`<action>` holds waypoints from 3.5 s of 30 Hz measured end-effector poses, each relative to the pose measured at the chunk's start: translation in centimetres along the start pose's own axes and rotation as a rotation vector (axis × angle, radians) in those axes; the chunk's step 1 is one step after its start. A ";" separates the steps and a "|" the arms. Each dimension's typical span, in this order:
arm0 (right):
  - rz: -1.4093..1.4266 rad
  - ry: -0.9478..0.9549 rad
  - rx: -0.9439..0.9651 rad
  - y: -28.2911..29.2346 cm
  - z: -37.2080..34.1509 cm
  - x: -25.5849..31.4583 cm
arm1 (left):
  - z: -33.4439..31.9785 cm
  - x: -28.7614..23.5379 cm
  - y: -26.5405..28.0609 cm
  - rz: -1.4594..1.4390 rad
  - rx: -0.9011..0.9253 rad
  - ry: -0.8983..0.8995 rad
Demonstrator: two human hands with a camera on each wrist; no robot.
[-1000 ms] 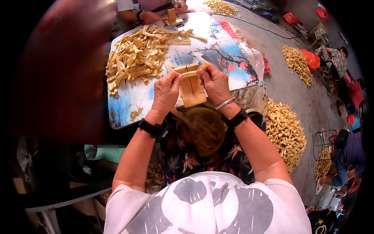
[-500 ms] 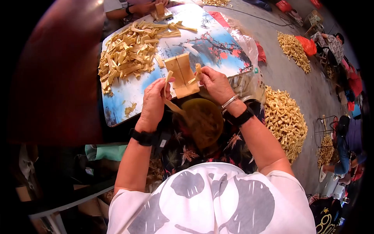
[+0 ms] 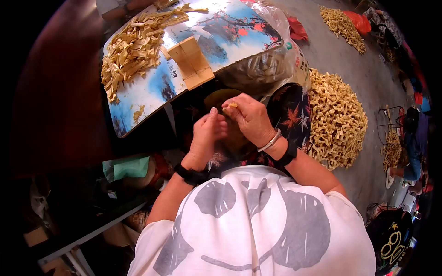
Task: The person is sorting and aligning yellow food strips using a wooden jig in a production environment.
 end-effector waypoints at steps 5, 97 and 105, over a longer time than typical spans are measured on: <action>0.126 -0.029 0.216 -0.8 -4.6 0.5 | -0.1 2.1 -1.1 -0.224 0.127 0.087; 0.461 -0.491 0.124 -0.2 9.7 -0.7 | 0.1 -8.5 4.6 0.697 -0.378 -0.697; 0.143 -0.203 -0.069 -3.2 15.7 -2.8 | 7.0 -13.0 7.5 0.647 -0.550 -0.794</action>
Point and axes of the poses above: each hand's wrist, its own z-axis towards the middle knuckle, its own y-axis out of the back of the hand, x = y × z, the point moved 2 cm from there along z, towards the middle knuckle, and after that the axes turned 12 degrees about z, right-handed, at the moved point
